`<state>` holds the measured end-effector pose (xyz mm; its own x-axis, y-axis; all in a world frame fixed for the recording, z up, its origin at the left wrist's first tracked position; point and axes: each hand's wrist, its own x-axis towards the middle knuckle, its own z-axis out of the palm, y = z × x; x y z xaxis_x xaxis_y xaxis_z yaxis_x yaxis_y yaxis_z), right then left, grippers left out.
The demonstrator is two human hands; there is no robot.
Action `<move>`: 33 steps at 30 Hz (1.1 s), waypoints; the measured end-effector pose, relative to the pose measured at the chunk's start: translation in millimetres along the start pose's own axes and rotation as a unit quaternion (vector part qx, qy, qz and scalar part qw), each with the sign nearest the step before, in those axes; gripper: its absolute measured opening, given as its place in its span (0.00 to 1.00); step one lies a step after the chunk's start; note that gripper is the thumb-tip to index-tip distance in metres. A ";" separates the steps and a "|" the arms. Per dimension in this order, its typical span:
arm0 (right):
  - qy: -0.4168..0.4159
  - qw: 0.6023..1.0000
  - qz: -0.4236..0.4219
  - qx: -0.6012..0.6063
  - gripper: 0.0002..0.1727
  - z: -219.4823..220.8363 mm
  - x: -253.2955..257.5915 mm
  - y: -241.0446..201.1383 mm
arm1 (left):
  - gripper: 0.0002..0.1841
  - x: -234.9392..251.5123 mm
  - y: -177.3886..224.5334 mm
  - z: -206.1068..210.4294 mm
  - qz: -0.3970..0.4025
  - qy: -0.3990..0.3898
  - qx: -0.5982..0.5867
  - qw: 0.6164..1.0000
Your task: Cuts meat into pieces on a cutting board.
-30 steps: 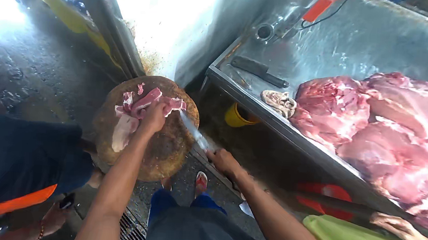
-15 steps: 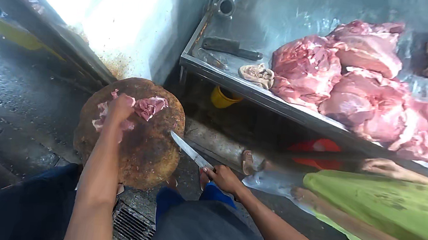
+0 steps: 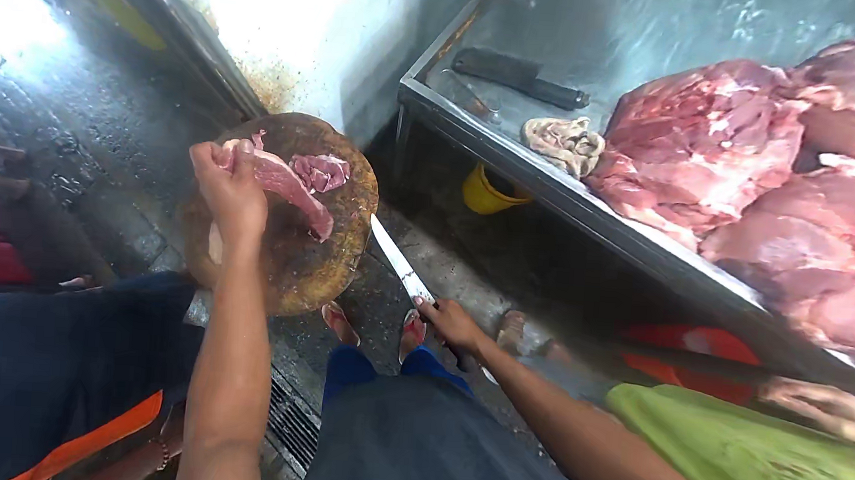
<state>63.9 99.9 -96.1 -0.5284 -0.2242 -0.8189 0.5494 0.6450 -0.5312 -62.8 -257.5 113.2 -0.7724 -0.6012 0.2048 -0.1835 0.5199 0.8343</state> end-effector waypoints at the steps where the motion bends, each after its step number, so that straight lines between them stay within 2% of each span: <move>1: 0.002 1.000 0.002 -0.002 0.38 -2.7 1.5 1.1 | 0.19 -4.5 -6.8 3.9 -0.021 0.019 -0.059 0.998; 3: 0.008 1.000 0.005 0.006 0.38 -5.1 3.5 3.8 | 0.18 -11.6 -4.4 6.4 -0.079 0.033 -0.164 0.983; 7: 0.028 0.998 -0.013 0.056 0.32 2.5 0.5 8.0 | 0.19 -33.5 35.5 5.5 -0.168 0.037 -0.325 0.930; 9: 0.036 0.996 -0.037 0.079 0.29 15.7 0.0 11.3 | 0.21 -53.2 31.9 1.4 -0.211 0.063 -0.376 0.900; 11: 0.044 0.994 -0.060 0.084 0.25 27.7 0.9 15.1 | 0.20 -80.4 -4.9 -2.5 -0.270 0.089 -0.401 0.871; 13: 0.055 0.994 -0.066 0.072 0.25 37.1 -0.2 16.3 | 0.21 -113.5 -73.4 -4.0 -0.345 0.113 -0.383 0.849; 16: 0.069 0.995 -0.063 0.025 0.26 44.0 0.0 17.6 | 0.22 -153.6 -177.4 -11.8 -0.422 0.118 -0.268 0.858; 18: 0.059 0.996 -0.061 -0.004 0.26 43.9 4.7 10.5 | 0.19 -157.9 -198.4 -26.1 -0.390 0.113 -0.150 0.901; 20: 0.044 0.997 -0.057 -0.021 0.26 44.0 8.8 3.5 | 0.18 -152.1 -186.5 -45.3 -0.287 0.031 0.067 0.955; 22: 0.043 0.997 -0.055 -0.030 0.26 40.0 11.7 -7.5 | 0.23 -137.7 -159.3 -54.3 -0.176 -0.075 0.230 0.954; 25: 0.073 0.996 -0.048 -0.018 0.26 33.7 15.2 -22.4 | 0.23 -111.1 -124.7 -17.9 -0.099 -0.192 0.236 0.947; 27: 0.090 0.995 -0.044 -0.004 0.26 30.9 18.0 -25.9 | 0.24 -93.1 -120.9 29.1 -0.054 -0.271 0.207 0.938; 29: 0.093 0.995 -0.047 0.000 0.27 28.6 18.6 -25.4 | 0.25 -76.7 -123.9 75.0 -0.028 -0.311 0.212 0.926; 31: 0.092 0.995 -0.048 -0.002 0.27 24.6 15.3 -21.3 | 0.20 -60.2 -125.5 108.6 -0.021 -0.349 0.262 0.900; 33: 0.089 0.995 -0.049 -0.003 0.27 20.0 11.1 -12.5 | 0.14 -50.8 -118.4 124.1 -0.011 -0.405 0.283 0.869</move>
<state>64.1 74.7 -102.9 -0.6856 -0.1547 -0.7113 0.4856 0.6308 -0.6052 -77.3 -213.2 -59.6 -0.8978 -0.1088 -0.4267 -0.2960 0.8667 0.4016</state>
